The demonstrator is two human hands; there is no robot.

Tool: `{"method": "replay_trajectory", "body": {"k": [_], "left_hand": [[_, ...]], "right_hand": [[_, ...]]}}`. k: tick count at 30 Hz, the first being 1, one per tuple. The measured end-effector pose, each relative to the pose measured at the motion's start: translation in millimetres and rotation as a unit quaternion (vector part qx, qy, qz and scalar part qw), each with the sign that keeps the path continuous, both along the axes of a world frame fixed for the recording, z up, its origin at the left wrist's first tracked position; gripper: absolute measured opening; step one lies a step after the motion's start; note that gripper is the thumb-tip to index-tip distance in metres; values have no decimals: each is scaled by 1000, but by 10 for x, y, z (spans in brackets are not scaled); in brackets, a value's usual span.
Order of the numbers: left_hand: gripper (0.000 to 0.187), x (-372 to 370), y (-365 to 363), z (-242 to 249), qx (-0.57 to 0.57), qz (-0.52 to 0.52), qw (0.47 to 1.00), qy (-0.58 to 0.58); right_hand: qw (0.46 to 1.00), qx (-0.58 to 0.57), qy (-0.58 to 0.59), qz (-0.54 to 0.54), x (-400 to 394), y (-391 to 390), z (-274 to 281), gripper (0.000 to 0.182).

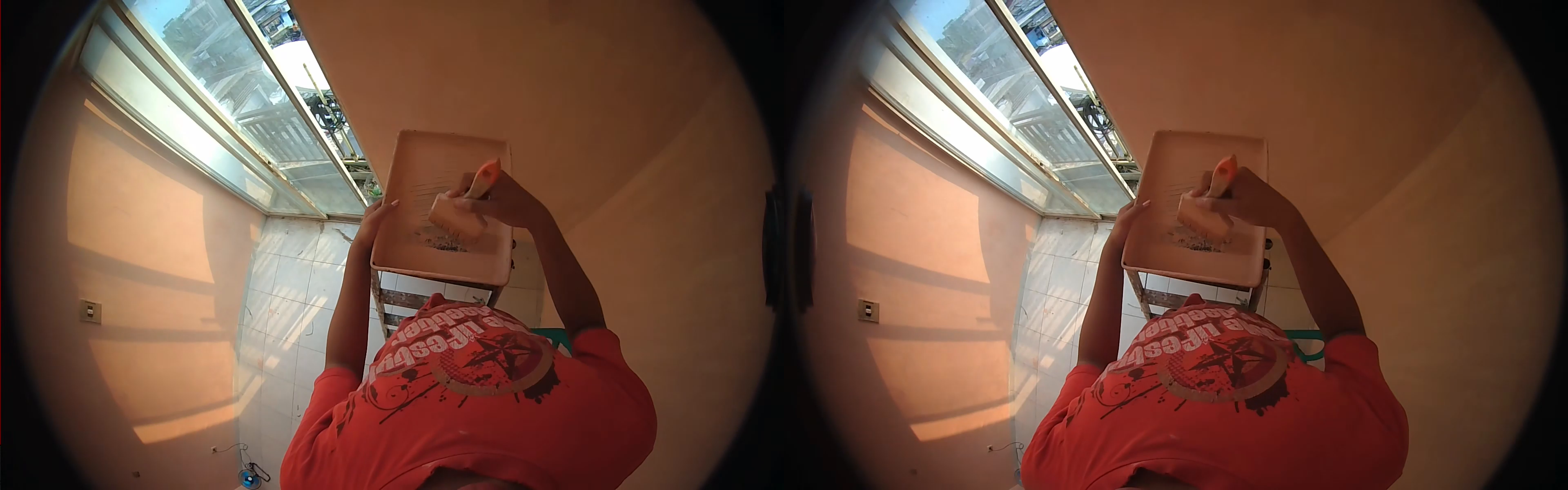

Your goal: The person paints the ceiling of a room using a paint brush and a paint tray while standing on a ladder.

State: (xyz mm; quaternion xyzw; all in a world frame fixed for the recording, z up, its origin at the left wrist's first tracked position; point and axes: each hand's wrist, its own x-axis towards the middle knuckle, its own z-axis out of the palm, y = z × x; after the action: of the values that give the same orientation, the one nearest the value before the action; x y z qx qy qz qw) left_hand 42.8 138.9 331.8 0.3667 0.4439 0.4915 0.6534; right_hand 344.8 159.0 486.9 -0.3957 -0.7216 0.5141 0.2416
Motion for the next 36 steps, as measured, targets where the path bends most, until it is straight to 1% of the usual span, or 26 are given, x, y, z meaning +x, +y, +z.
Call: {"method": "replay_trajectory", "body": {"k": [2, 3, 5, 6, 8, 11, 12, 13, 14, 15, 16, 17, 18, 19, 21, 22, 24, 25, 27, 28, 29, 31, 35, 36], "left_hand": [[49, 2, -9, -26, -7, 3, 1000, -6], [49, 4, -16, -23, -11, 2, 1000, -6], [49, 23, -12, 0, -18, 0, 1000, -9], [49, 23, -13, 14, -20, -2, 1000, -9], [49, 23, -23, 41, -23, -4, 1000, 4], [48, 44, -66, 95, -26, 4, 1000, 6], [48, 51, -66, 109, -25, 4, 1000, 6], [48, 57, -74, 112, -27, 1, 1000, 1], [49, 74, -84, 111, -29, -3, 1000, -4], [49, 74, -75, 90, -30, -5, 1000, -4], [50, 77, -63, 54, -28, -4, 1000, 1], [50, 59, -42, 22, -25, -3, 1000, 7], [50, 44, -21, -17, -24, -4, 1000, 7], [52, 20, -1, -49, -17, -3, 1000, 12], [53, -17, 18, -114, -11, -2, 1000, 18], [54, -28, 16, -134, -11, -4, 1000, 9], [55, -14, 16, -178, -9, -7, 1000, 1], [51, -1, 4, -185, -9, 11, 1000, -9], [47, 11, 9, -147, -5, 27, 999, -19], [47, 11, 4, -116, -4, 22, 1000, -14], [47, 18, -18, -98, -4, 16, 1000, -9], [47, 12, -33, -138, -2, 19, 1000, -4], [47, -6, -15, -143, 5, 27, 1000, 9], [47, -3, -22, -121, 5, 29, 1000, 8]], "right_hand": [[992, 16, 72, 99, -16, -73, -221, 23], [993, 13, 73, 98, -33, -129, -188, 23], [992, 33, -13, 124, -91, -263, -80, 23], [992, 31, -12, 122, -125, -300, -135, 23], [985, 63, -66, 148, -180, -350, -286, 22], [980, 72, -89, 161, -156, -377, -231, 22], [985, 72, -6, 157, -83, -262, -278, 21], [983, 70, 78, 151, -32, -183, -208, 20], [989, 31, 107, 99, 91, -145, -114, 23], [990, -7, 135, 46, 171, -158, 106, 26], [990, -7, 134, 45, 250, -112, 110, 26], [972, 36, 229, -27, 319, -52, 105, 25], [939, 80, 321, -99, 390, -22, 88, 24], [938, 82, 321, -100, 459, -10, 23, 24], [936, -38, 336, -95, 553, 7, -249, 22], [936, -39, 336, -96, 526, -25, -389, 22], [967, 39, 202, -152, 452, -124, -680, 22], [966, 41, 203, -153, 440, -163, -804, 22], [954, 114, 193, -199, 425, -235, -1004, 21], [960, 90, 151, -217, 418, -267, -1057, 22], [960, 90, 151, -218, 391, -297, -1120, 22], [948, 98, 200, -228, 320, -299, -1253, 25], [945, 124, 189, -234, 256, -296, -1382, 26], [943, 111, 210, -232, 266, -283, -1380, 26]]}}
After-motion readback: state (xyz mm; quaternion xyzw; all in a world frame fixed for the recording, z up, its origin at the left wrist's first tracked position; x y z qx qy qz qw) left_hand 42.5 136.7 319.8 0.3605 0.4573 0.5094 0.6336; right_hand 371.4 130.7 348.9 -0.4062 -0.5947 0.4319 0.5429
